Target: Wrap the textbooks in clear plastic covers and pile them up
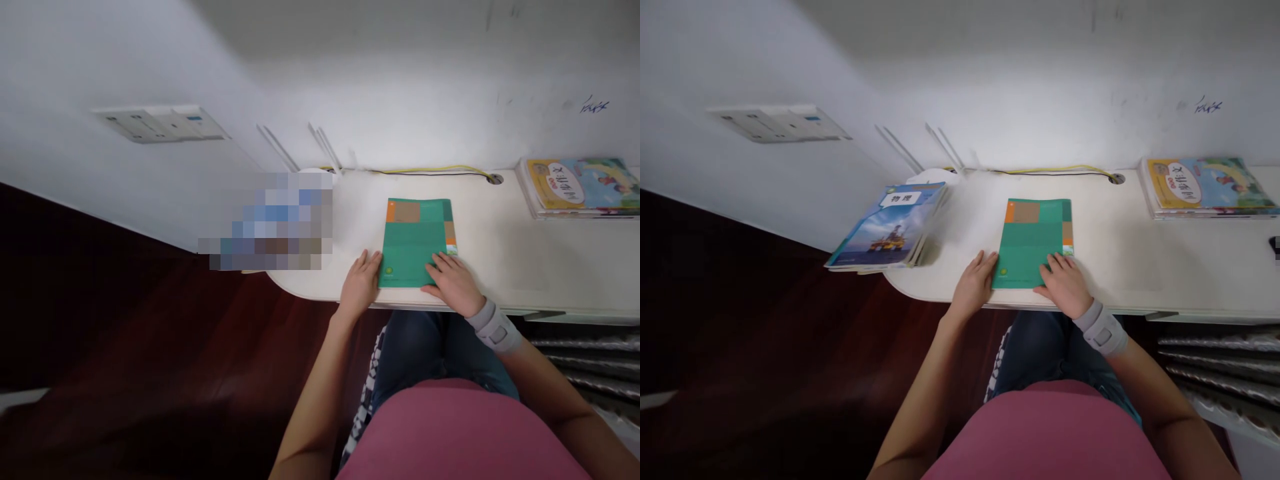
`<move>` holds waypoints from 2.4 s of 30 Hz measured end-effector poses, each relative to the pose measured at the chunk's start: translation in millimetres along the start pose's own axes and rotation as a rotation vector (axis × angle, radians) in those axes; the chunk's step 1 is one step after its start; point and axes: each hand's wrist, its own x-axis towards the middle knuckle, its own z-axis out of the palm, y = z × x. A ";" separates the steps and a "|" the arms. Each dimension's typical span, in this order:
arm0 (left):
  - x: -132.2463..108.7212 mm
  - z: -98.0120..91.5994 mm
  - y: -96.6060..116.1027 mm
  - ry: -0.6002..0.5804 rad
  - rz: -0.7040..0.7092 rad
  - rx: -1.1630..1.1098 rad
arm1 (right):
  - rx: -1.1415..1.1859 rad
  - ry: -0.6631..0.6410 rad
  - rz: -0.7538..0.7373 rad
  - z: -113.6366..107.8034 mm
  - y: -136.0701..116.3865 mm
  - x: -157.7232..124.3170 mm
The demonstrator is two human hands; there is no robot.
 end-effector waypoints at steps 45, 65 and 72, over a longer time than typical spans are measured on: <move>64.6 27.4 177.9 -0.277 0.648 0.087 | 0.007 -0.014 0.256 -21.4 112.0 -122.5; 50.4 29.9 203.8 -0.369 0.664 0.137 | -0.013 0.057 0.288 -15.4 107.0 -121.9; 56.4 19.5 202.3 -0.433 0.735 0.117 | -0.115 0.058 0.324 -19.5 99.4 -119.6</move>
